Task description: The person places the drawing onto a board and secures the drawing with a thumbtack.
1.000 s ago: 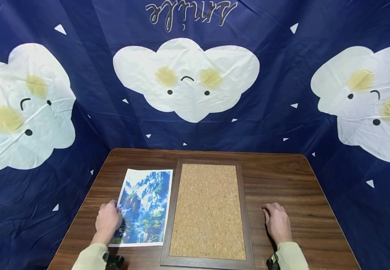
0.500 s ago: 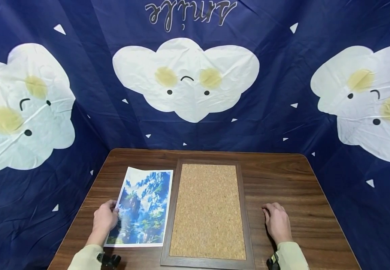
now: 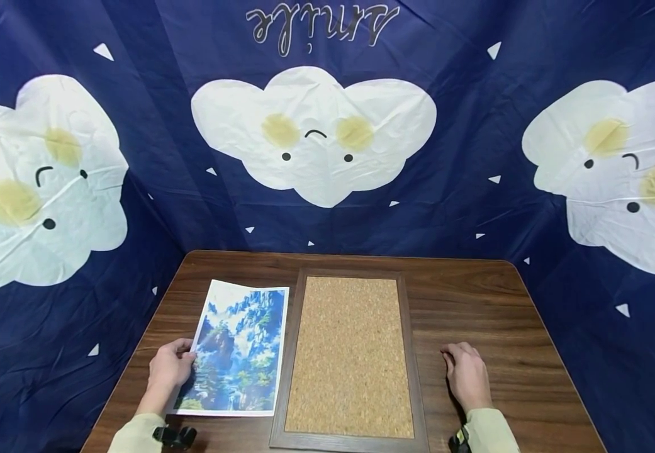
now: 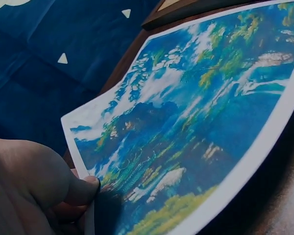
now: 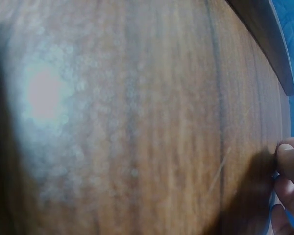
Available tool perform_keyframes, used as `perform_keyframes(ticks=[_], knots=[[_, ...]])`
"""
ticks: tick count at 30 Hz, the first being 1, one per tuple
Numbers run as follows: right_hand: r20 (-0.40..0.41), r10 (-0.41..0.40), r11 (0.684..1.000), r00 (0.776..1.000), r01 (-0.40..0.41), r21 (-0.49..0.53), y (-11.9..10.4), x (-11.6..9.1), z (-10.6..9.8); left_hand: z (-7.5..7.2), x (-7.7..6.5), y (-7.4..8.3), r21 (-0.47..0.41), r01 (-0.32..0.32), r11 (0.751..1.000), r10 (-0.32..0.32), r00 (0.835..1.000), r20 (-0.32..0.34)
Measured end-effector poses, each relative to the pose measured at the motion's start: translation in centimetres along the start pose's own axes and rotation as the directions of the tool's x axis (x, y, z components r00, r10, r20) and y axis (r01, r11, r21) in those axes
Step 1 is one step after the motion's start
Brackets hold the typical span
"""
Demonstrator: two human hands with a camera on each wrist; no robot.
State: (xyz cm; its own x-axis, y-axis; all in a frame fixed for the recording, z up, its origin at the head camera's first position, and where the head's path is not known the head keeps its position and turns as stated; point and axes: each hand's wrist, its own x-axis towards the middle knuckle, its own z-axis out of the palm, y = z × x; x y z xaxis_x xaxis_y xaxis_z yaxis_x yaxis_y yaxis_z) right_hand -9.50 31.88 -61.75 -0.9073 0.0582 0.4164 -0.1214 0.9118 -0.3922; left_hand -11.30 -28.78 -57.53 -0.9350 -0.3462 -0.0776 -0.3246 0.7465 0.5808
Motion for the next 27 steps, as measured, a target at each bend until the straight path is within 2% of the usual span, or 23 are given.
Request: perform_keyframes(ticks=[9,17,27], knots=[[-0.013,-0.011,1.0,1.0,0.011,0.006,0.12,-0.02,0.16,-0.38,0.04,-0.43,-0.049,0.05,0.998,-0.049,0.999,0.022],[-0.015,-0.017,1.0,1.0,0.017,0.001,0.21,0.06,0.2,-0.67,0.06,-0.37,-0.106,0.086,0.991,-0.085,0.996,0.015],[-0.022,-0.033,0.999,0.999,0.033,-0.003,0.28,0.19,0.1,-0.84,0.05,-0.18,-0.193,0.086,0.977,-0.079,0.996,0.046]])
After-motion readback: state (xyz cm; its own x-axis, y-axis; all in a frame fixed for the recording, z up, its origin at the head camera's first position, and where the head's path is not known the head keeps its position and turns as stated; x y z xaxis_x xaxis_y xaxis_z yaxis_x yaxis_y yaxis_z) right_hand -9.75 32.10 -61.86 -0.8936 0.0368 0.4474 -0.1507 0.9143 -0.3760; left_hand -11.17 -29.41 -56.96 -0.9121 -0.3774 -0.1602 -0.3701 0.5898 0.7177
